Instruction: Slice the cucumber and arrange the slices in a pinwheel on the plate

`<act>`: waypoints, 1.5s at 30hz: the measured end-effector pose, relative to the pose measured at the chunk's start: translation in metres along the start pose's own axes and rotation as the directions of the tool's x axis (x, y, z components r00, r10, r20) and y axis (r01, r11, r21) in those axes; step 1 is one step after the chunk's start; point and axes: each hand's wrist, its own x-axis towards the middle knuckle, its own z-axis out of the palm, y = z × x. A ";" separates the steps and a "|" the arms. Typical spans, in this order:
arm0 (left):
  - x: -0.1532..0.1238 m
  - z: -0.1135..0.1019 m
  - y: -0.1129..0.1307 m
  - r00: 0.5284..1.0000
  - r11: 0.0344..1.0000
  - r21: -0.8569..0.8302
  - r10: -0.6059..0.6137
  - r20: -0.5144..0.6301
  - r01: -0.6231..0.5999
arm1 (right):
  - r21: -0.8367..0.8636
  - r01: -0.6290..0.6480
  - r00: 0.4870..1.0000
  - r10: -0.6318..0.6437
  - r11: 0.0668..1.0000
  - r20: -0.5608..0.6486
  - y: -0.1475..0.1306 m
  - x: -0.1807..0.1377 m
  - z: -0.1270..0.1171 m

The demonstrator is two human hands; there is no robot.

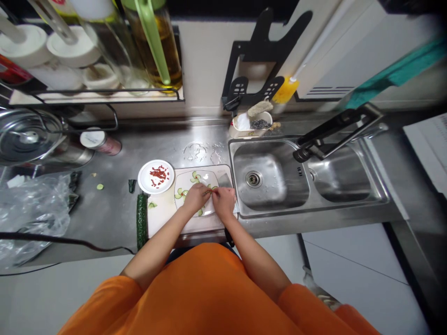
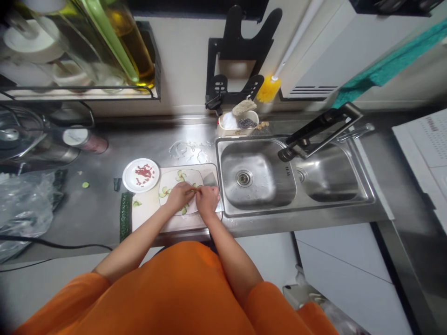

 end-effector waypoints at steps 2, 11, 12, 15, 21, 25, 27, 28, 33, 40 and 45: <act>0.000 0.000 0.000 1.000 1.000 0.003 -0.003 0.003 0.003 | -0.008 -0.002 1.000 0.002 1.000 0.008 0.000 0.000 0.000; -0.001 -0.001 0.001 1.000 1.000 0.003 -0.008 -0.025 0.008 | -0.012 -0.015 1.000 0.015 1.000 0.020 -0.001 0.000 -0.005; -0.002 -0.002 0.001 1.000 1.000 0.007 -0.009 -0.027 0.009 | -0.011 -0.014 1.000 0.014 1.000 0.019 -0.001 -0.001 -0.006; -0.002 -0.002 0.002 0.999 1.000 0.019 -0.013 -0.037 0.014 | -0.007 -0.006 1.000 0.006 1.000 0.005 -0.002 -0.001 -0.007; -0.003 -0.005 0.003 0.997 1.000 0.004 -0.020 -0.070 0.021 | -0.008 -0.005 1.000 0.005 1.000 0.007 -0.001 -0.002 -0.009; -0.006 -0.012 0.002 0.992 0.999 -0.026 -0.042 -0.122 0.039 | -0.006 0.001 1.000 -0.001 1.000 -0.008 0.000 -0.003 -0.013; -0.009 -0.018 0.000 0.986 0.998 -0.046 -0.056 -0.158 0.049 | 0.004 0.013 1.000 -0.013 1.000 -0.021 0.001 -0.005 -0.016; -0.012 -0.023 -0.002 0.982 0.997 -0.056 -0.061 -0.177 0.051 | 0.010 0.018 0.999 -0.018 1.000 -0.027 0.001 -0.006 -0.017; -0.031 -0.055 -0.024 0.944 0.984 -0.069 -0.175 -0.278 0.162 | 0.024 0.039 0.999 -0.038 0.999 -0.037 0.000 -0.010 -0.023; -0.045 -0.095 -0.066 0.701 0.792 0.005 -0.538 -0.469 0.611 | 0.016 0.103 0.994 -0.102 0.995 -0.028 -0.009 -0.016 -0.020; -0.033 -0.098 -0.080 0.611 0.682 0.032 -0.632 -0.477 0.730 | 0.005 0.122 0.992 -0.122 0.993 -0.012 -0.012 -0.020 -0.018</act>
